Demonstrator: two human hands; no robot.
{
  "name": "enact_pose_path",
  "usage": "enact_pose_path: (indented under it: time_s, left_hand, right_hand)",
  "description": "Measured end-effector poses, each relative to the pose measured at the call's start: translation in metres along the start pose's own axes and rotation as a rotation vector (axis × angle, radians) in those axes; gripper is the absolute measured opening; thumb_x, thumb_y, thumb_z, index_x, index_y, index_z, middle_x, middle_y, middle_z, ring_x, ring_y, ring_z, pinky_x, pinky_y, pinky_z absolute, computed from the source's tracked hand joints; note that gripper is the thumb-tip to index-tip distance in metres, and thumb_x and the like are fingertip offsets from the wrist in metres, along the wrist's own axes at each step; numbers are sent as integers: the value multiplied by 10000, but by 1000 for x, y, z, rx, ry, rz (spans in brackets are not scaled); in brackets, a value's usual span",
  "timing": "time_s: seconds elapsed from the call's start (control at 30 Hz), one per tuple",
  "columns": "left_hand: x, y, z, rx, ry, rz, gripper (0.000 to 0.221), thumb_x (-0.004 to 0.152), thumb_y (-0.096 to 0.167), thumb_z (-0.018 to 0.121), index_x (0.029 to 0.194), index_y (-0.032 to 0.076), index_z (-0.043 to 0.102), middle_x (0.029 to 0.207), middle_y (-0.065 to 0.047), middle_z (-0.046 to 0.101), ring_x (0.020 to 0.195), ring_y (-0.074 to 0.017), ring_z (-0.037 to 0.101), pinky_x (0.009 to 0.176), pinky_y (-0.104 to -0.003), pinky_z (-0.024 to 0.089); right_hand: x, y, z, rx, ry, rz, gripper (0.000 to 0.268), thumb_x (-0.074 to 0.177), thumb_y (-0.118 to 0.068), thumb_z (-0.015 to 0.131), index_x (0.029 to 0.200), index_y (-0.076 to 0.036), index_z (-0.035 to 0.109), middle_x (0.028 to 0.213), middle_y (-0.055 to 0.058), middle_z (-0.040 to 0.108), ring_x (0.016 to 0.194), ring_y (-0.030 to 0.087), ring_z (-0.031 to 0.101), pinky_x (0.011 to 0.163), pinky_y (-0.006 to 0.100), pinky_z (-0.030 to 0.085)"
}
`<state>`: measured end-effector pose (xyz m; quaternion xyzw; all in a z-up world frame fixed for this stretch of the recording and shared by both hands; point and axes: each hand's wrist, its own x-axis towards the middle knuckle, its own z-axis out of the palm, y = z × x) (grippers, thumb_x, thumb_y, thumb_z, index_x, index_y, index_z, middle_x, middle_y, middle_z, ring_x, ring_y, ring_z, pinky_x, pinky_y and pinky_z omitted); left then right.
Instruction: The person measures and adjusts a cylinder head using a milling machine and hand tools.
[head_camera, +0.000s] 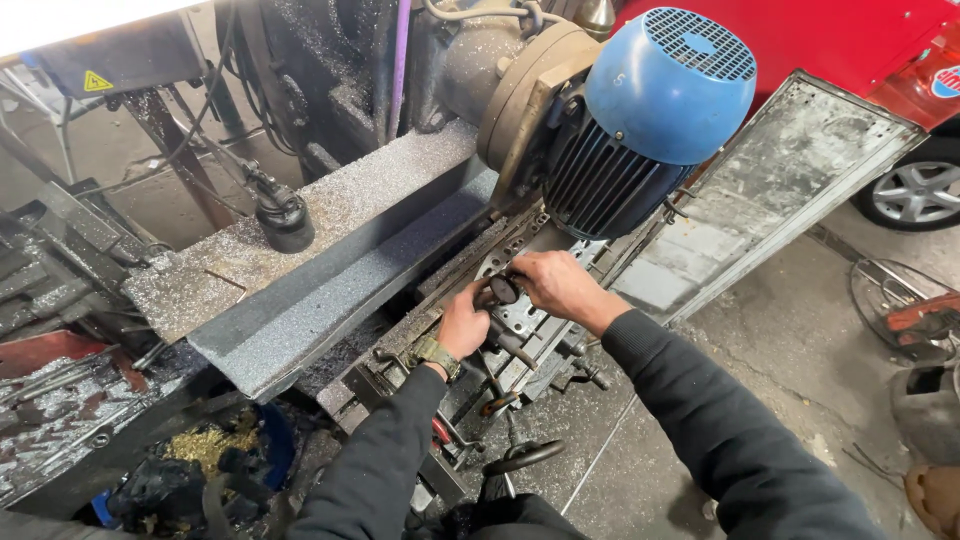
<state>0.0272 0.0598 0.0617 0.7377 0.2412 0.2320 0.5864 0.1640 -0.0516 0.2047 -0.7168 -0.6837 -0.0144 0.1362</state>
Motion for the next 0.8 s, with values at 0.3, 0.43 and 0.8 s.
enact_pose_path:
  time_s: [0.3,0.43,0.8]
  left_hand:
    - [-10,-3,13,9,-3,23,623,754,-3,493,1369,17,589,1267,-193,715,1218,-320,670,1042,-393,504]
    - [-11,7,8,-58,-47,-9,635,757,-13,487,1387,14,562,1281,-169,706,1229,-288,668,1062,-366,481]
    - [-8,12,-4,-76,-23,3,612,755,-38,477,1352,6,601,1218,-164,761,1183,-254,720,1018,-321,521]
  right_hand:
    - [-20,3,-6,93,51,-48,222,836,-58,658,1050,-60,716,838,168,727,756,377,707,687,462,575]
    - [-18,3,-6,77,52,-52,223,820,-42,653,1032,-54,720,846,174,730,754,385,704,688,457,577]
    - [-9,-4,-3,34,37,-35,128,888,-93,653,1000,-33,667,785,162,693,738,378,691,667,476,555]
